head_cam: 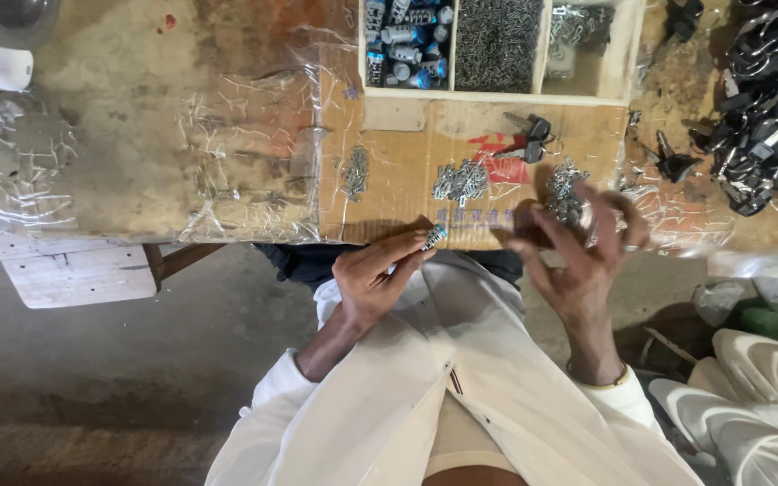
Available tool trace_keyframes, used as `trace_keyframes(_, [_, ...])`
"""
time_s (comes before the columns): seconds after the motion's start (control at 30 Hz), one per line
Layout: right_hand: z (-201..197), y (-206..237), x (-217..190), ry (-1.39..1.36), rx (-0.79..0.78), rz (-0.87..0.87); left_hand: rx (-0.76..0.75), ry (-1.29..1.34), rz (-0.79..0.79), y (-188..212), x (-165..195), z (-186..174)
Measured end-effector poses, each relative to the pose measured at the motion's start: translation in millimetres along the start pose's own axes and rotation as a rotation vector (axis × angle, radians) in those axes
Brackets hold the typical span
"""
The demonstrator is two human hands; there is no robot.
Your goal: The person assembles lock cylinders by hand, inserting small metal pins into blue-and-silver cylindrical bodies and placing the completed units into a compartmentalized tray. The person repeatedly picks up pins and cylinders, aligns them, and inserts the pins one by one.
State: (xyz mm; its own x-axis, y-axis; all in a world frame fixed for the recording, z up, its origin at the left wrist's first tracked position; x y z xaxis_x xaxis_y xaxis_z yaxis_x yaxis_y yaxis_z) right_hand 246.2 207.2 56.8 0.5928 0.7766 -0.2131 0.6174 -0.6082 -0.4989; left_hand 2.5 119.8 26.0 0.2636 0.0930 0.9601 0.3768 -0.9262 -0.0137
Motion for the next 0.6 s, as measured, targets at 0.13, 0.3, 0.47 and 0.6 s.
trace_keyframes(0.13, [5.1,10.3,-24.1,-0.096,-0.064,-0.154,-0.028,0.053,-0.077,-0.3,-9.4,1.8])
trace_keyframes(0.3, [9.8,-0.8,-42.9,-0.415,-0.118,-0.071,-0.028,0.050,-0.136,0.5,-13.5,3.7])
trace_keyframes(0.47, [26.4,-32.4,-62.3,-0.656,-0.070,0.023,0.016,-0.026,-0.057,-1.0,-2.9,2.9])
trace_keyframes(0.6, [31.1,-44.3,-64.5,-0.634,-0.066,0.149,0.022,-0.017,0.044,-1.0,8.4,1.7])
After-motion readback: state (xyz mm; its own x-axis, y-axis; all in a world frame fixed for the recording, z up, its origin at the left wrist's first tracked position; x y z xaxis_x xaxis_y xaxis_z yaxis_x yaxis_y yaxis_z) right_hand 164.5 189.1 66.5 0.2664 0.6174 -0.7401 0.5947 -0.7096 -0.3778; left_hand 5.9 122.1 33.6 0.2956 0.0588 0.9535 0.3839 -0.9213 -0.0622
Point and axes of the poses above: each hand's wrist, its own y-axis away from the middle knuckle, its own z-axis out of the palm, x = y × z, the point moved 9 cm from there along -y, towards the middle knuckle, and after that the axes turned 13 degrees about -z, right-handed, at the moved point
